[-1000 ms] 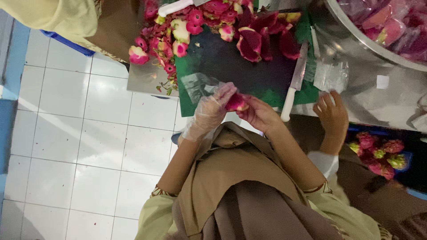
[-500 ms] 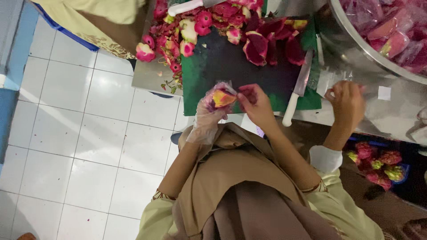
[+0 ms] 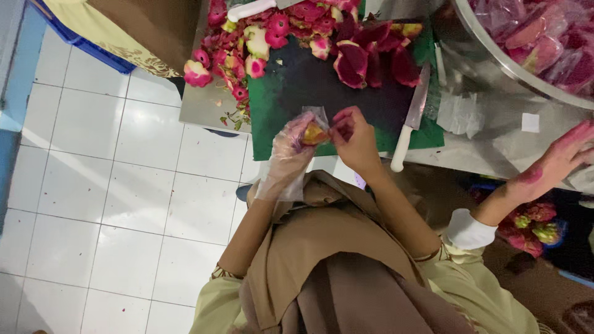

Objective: The person places sliced dragon fruit pieces into small clear plastic bags on a green cutting board. They repeatedly pick up slices, open bags, insert the fruit, and set the filled bags aside. A coworker is visible nearby also handling fruit.

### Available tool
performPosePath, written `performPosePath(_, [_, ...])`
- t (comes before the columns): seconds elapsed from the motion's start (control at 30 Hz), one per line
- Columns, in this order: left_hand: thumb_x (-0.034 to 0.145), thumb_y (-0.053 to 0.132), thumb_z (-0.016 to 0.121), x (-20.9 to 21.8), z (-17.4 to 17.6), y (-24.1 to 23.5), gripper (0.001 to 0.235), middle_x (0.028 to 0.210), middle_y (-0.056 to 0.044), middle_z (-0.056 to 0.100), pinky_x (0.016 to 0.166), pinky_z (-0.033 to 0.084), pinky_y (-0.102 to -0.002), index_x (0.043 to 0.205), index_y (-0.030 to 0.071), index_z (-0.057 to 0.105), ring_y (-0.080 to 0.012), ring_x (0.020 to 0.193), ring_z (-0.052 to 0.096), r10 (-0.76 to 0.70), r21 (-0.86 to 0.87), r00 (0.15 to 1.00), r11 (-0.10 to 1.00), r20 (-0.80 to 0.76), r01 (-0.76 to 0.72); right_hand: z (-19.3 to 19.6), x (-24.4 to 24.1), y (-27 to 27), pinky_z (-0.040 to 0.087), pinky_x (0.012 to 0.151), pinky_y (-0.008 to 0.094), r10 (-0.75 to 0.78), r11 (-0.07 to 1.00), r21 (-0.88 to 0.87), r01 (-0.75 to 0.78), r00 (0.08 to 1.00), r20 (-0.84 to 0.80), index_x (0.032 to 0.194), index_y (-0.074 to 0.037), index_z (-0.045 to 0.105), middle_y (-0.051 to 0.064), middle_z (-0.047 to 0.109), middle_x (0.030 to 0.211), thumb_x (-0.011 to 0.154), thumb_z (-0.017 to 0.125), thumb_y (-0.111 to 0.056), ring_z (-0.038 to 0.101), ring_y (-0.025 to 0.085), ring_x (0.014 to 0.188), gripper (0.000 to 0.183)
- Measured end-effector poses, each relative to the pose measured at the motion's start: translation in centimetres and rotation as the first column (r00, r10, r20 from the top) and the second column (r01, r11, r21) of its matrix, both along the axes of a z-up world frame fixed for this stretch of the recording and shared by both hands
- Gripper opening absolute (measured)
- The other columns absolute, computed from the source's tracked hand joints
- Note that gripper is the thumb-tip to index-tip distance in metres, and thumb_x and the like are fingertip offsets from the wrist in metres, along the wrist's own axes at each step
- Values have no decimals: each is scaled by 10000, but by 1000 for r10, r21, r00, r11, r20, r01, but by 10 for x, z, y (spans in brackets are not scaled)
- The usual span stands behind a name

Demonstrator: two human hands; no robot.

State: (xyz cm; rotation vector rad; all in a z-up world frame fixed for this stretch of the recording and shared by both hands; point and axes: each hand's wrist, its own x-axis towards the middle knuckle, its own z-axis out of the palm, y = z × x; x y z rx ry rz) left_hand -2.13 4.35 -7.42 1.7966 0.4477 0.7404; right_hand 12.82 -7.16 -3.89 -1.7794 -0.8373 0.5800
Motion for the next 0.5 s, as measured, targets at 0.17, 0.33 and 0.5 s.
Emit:
performPosePath(0.17, [763, -88, 663, -2, 27, 4, 663, 1410, -206, 620, 1116, 503, -375, 1406, 62, 599, -334, 1318, 620, 15, 62, 999, 998, 50, -18, 14, -2, 2, 554, 684, 255, 69, 995, 69, -77, 991, 114, 1093, -13, 559, 77, 709, 905, 921, 714, 38, 691, 95, 825, 236])
performPosePath(0.33, [778, -85, 642, -10, 56, 8, 676, 1408, -224, 598, 1136, 474, -394, 1437, 49, 566, -365, 1327, 592, 8, 135, 1000, 991, 23, -11, 35, -8, 5, 531, 640, 249, 46, 998, 37, -49, 995, 90, 1091, -26, 574, 66, 722, 875, 915, 727, 7, 683, 94, 760, 235])
performPosePath(0.5, [777, -56, 676, -10, 78, 13, 657, 1376, -217, 613, 1119, 450, -416, 1419, 48, 585, -384, 1285, 583, 90, 189, 985, 980, -144, -62, 48, -11, 8, 514, 633, 266, 59, 998, -36, -56, 995, 77, 1083, -29, 566, 68, 717, 862, 923, 744, -20, 659, 98, 728, 240])
